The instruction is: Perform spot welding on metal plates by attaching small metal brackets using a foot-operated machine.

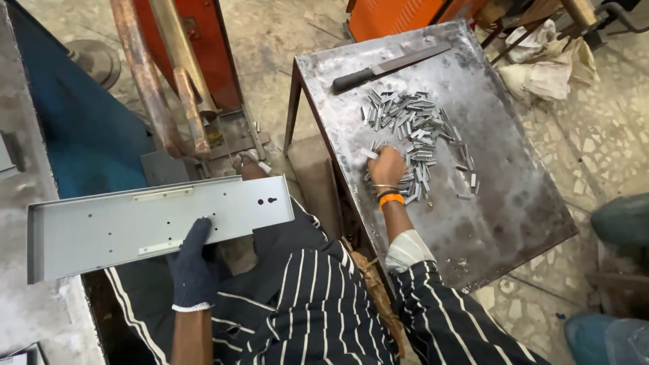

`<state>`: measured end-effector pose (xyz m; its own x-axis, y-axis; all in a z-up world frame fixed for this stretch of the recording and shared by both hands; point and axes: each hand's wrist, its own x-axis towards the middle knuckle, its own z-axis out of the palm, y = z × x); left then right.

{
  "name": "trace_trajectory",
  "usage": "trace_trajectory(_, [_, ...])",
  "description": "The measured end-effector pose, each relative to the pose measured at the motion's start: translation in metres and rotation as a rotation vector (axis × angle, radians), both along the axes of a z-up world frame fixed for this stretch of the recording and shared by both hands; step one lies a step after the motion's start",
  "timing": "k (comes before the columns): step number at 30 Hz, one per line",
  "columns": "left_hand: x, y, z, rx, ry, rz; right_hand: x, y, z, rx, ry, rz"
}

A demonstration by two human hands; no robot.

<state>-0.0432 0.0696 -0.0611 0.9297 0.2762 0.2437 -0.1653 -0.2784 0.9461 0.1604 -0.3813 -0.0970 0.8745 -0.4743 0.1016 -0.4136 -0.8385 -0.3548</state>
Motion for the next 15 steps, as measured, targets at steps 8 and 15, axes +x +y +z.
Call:
trace_trajectory(8, [0.018, -0.024, 0.048, -0.665, 0.257, 0.181, 0.021, -0.034, -0.004, 0.246, -0.275, -0.052])
trace_trajectory(15, [0.021, -0.05, 0.081, -0.577, 0.31, 0.126, -0.019, 0.083, 0.122, 0.911, -0.116, 0.206])
